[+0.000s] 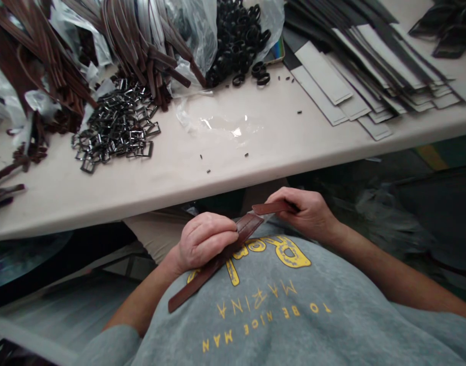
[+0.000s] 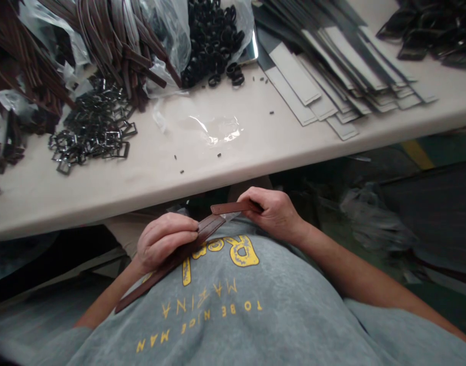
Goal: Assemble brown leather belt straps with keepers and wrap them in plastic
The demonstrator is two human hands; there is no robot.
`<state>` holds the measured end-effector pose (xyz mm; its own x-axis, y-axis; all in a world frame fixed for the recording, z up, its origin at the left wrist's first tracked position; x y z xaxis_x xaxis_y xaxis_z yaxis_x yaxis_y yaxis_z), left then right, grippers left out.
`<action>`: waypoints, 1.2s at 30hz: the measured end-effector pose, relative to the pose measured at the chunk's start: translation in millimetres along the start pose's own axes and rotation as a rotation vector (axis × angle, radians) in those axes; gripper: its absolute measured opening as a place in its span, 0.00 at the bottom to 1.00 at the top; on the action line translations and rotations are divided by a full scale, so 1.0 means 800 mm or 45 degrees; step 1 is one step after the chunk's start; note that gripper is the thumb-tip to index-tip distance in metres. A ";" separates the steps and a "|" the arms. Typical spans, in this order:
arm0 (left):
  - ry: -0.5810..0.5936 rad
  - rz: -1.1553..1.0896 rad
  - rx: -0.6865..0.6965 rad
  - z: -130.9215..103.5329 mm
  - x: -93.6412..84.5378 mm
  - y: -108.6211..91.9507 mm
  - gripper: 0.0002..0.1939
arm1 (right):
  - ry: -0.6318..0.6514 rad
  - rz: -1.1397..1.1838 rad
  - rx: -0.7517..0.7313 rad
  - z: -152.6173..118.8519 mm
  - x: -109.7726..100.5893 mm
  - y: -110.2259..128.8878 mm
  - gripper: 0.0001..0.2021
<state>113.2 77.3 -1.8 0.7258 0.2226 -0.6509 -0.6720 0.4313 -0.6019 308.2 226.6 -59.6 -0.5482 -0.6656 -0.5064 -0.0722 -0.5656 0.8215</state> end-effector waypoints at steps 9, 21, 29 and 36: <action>-0.092 -0.267 -0.502 0.005 0.027 0.022 0.04 | 0.304 0.187 0.132 0.015 0.010 -0.003 0.12; -1.111 -1.227 -1.610 -0.067 0.004 0.080 0.16 | 0.571 0.401 0.656 -0.038 -0.036 -0.108 0.23; -1.356 -1.237 -1.767 -0.106 -0.025 0.084 0.14 | 0.574 0.725 0.727 -0.047 -0.025 -0.104 0.22; -1.471 -1.183 -1.733 -0.125 -0.037 0.092 0.09 | 0.493 0.786 0.643 -0.030 -0.036 -0.068 0.18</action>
<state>27.6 15.1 -72.7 0.2132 0.9525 0.2175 0.6421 0.0312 -0.7659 347.9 264.8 -95.7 -0.2975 -0.9507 0.0876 -0.2662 0.1707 0.9487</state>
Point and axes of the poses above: each hand's wrist, its own z-axis towards the middle knuckle, its own x-axis out of the palm, y = z × x, the point moved 4 cm from there along z, towards the middle knuckle, and after that the axes turned 8 degrees about -x, right-handed, at the moved point
